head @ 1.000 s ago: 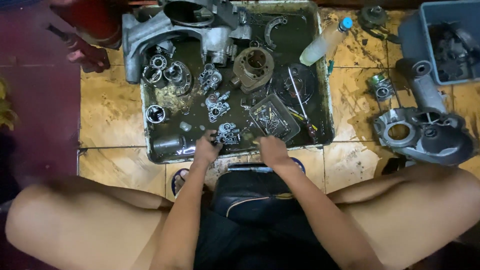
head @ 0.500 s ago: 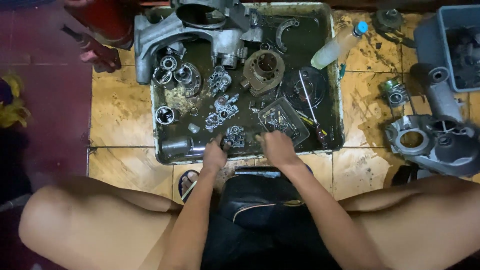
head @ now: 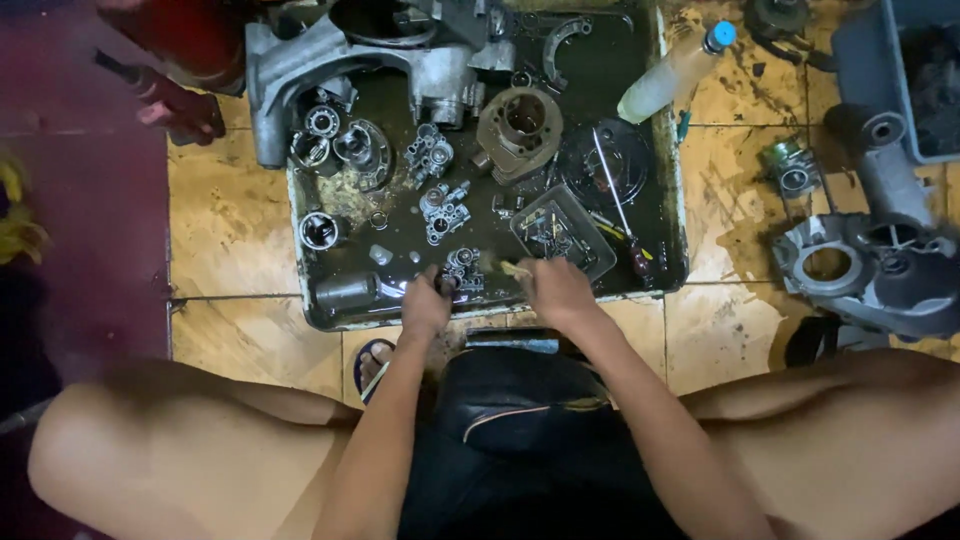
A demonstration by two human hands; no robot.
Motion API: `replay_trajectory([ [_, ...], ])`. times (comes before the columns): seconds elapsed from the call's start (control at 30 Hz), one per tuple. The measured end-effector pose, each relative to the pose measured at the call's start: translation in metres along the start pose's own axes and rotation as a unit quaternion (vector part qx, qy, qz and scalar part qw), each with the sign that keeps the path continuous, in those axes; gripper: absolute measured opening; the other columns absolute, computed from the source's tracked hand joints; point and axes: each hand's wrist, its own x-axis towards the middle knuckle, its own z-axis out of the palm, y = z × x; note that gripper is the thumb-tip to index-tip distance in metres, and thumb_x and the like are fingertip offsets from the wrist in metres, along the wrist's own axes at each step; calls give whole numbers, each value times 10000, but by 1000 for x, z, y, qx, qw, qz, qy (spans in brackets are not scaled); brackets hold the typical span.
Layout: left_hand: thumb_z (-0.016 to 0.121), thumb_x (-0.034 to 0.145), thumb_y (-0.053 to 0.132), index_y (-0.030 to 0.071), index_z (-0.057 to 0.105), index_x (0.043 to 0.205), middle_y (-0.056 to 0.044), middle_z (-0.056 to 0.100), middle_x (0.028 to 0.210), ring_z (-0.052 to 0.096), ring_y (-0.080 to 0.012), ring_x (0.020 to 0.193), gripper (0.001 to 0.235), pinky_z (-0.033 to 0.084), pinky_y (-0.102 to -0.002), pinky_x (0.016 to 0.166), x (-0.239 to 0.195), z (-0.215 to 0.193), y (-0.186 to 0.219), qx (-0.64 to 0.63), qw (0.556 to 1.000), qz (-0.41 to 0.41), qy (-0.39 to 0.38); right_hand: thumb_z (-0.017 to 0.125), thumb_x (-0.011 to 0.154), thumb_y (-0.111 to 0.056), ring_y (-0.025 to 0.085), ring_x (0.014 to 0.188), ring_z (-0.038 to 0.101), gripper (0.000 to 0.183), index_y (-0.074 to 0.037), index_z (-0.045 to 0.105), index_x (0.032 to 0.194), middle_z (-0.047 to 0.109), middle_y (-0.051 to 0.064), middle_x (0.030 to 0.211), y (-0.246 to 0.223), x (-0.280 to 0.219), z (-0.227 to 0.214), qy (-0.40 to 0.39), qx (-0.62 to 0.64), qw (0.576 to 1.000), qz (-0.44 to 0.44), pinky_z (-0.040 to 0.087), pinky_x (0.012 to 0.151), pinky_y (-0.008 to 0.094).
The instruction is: Disassembling and inspecting small motorcycle engine components over a parts tray
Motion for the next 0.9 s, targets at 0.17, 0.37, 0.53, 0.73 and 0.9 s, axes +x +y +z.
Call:
replay_trajectory([
  [0.17, 615, 970, 344, 107, 688, 1227, -172, 736, 1189, 665, -359, 1216, 357, 574, -481, 1009, -18, -12, 20, -8, 1000, -17, -4, 529, 985, -207, 425, 849, 748, 338, -150, 761, 1225, 745, 261, 944, 6, 2, 11, -39, 9, 999, -1, 627, 734, 525],
  [0.37, 706, 886, 199, -12, 775, 1000, -213, 763, 1019, 720, -375, 1078, 250, 626, -477, 871, 8, 1, 12, 4, 999, -20, 33, 552, 971, -163, 440, 816, 737, 277, -75, 801, 1056, 751, 275, 893, -8, -17, -6, -25, 55, 998, -8, 611, 709, 506],
  [0.53, 585, 991, 318, -41, 747, 1018, -261, 745, 1053, 703, -416, 1101, 395, 603, -520, 915, 1, 0, 13, 0, 999, -9, 30, 591, 941, -149, 380, 808, 757, 244, -32, 805, 933, 763, 232, 877, 19, 3, 18, -41, -21, 999, -15, 613, 674, 484],
  [0.73, 604, 970, 353, -31, 755, 1000, -254, 750, 1051, 713, -407, 1078, 413, 612, -502, 884, -2, 1, 19, 5, 999, -15, 46, 549, 949, -200, 468, 914, 727, 291, -77, 805, 1010, 767, 245, 960, 19, -6, 29, -34, 121, 992, 9, 590, 781, 564],
  [0.9, 717, 888, 256, -55, 744, 1077, -266, 733, 1118, 688, -421, 1135, 365, 599, -496, 923, 2, 6, 10, 14, 999, -46, 14, 430, 1009, -153, 401, 727, 740, 400, -43, 646, 1326, 748, 238, 805, 13, -23, 3, 5, 19, 999, -36, 592, 596, 522],
])
